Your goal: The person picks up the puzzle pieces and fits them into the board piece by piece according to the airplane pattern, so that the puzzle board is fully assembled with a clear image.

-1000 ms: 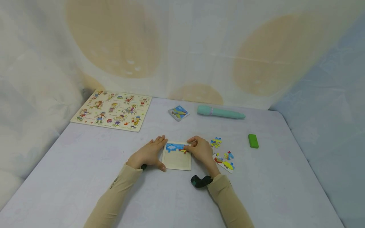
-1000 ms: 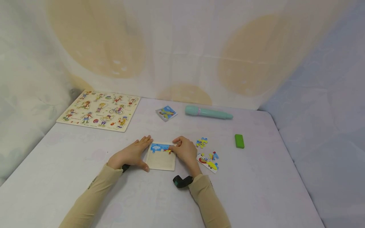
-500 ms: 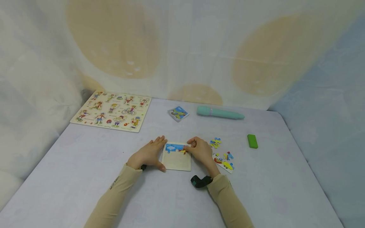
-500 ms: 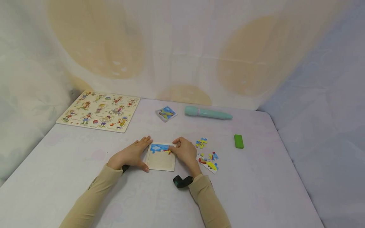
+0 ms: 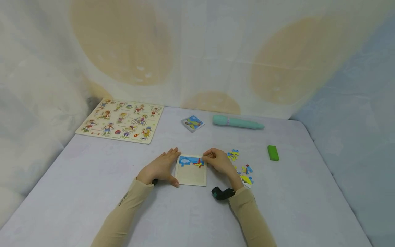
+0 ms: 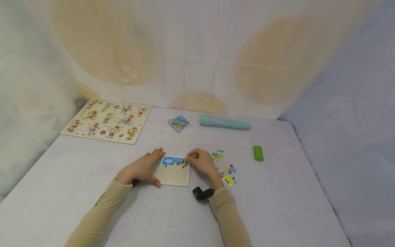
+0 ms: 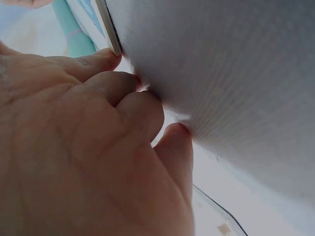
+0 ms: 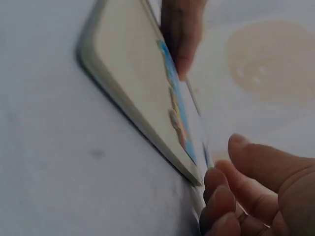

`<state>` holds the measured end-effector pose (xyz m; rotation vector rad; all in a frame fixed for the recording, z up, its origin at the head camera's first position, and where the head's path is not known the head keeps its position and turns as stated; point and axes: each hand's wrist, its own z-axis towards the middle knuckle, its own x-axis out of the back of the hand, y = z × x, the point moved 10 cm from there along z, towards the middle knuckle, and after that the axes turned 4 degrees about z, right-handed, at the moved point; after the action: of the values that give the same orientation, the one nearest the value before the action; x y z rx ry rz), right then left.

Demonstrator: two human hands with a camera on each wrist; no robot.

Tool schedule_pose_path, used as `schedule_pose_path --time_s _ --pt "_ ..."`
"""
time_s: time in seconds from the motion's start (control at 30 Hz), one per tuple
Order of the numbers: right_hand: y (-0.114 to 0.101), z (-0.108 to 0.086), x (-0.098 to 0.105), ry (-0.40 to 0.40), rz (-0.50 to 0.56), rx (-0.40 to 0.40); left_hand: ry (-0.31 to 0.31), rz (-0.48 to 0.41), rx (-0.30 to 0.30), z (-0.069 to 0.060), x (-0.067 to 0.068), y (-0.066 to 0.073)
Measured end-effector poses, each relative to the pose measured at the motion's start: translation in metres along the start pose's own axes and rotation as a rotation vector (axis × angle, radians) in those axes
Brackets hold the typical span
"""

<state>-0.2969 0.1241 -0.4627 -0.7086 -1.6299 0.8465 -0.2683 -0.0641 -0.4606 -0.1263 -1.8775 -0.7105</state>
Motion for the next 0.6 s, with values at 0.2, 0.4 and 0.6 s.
schedule_pose_path --time_s 0.2,0.4,0.6 --pt "0.019 -0.003 0.049 0.109 0.073 -0.023 -0.002 -0.009 -0.002 0.003 -0.003 0.002" --pt "0.050 -0.011 0.087 0.212 -0.015 -0.134 -0.008 -0.012 0.003 0.001 -0.004 0.002" --pt "0.062 -0.014 0.091 0.205 -0.078 -0.216 0.001 -0.007 -0.002 0.001 -0.003 0.000"
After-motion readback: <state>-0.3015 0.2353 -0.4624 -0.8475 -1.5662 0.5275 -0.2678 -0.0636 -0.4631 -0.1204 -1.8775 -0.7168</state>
